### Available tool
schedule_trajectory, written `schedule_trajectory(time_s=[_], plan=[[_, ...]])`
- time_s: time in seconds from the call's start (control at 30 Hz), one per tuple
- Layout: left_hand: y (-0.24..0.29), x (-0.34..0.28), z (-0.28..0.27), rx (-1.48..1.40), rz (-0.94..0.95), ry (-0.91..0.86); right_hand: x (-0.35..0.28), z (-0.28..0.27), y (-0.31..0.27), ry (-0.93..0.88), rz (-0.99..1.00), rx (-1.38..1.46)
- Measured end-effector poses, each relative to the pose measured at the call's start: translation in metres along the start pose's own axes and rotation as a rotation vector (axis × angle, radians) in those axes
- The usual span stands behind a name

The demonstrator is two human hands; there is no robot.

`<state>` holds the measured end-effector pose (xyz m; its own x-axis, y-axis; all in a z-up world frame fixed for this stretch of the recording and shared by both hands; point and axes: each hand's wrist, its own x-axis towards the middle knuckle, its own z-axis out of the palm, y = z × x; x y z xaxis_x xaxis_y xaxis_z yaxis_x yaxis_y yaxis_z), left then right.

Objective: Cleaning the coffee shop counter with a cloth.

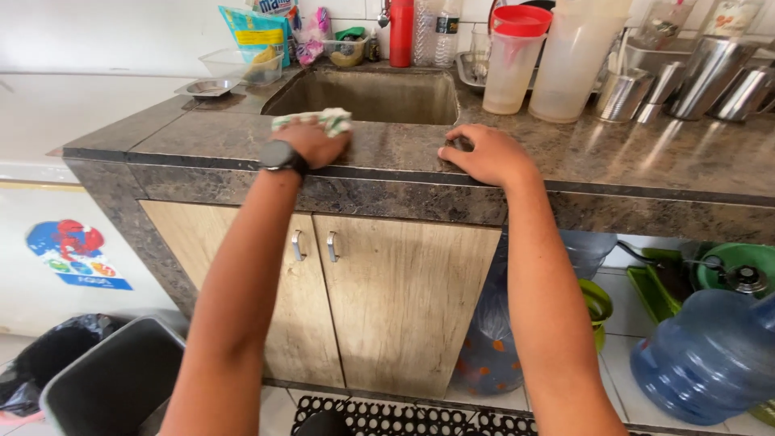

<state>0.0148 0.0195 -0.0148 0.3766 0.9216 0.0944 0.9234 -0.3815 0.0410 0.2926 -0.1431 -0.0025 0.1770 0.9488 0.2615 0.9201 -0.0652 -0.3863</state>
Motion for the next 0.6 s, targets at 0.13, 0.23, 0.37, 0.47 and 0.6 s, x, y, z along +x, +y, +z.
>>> schedule_trajectory(time_s=[0.13,0.23,0.37,0.47,0.6], plan=[[0.059,-0.051,-0.019,-0.022,0.287,0.044,0.001,0.003,0.001,0.011,-0.006,-0.002],[0.064,-0.072,-0.021,-0.192,0.45,0.103,0.0,0.002,-0.001,0.017,0.013,0.012],[0.031,-0.031,-0.016,-0.037,0.217,0.006,-0.003,-0.002,-0.003,0.011,0.017,0.03],[0.025,-0.009,-0.009,0.015,0.067,-0.025,-0.003,-0.001,-0.004,0.019,0.031,0.018],[0.066,-0.038,-0.02,-0.061,0.21,0.007,-0.002,0.001,-0.002,0.037,0.018,0.03]])
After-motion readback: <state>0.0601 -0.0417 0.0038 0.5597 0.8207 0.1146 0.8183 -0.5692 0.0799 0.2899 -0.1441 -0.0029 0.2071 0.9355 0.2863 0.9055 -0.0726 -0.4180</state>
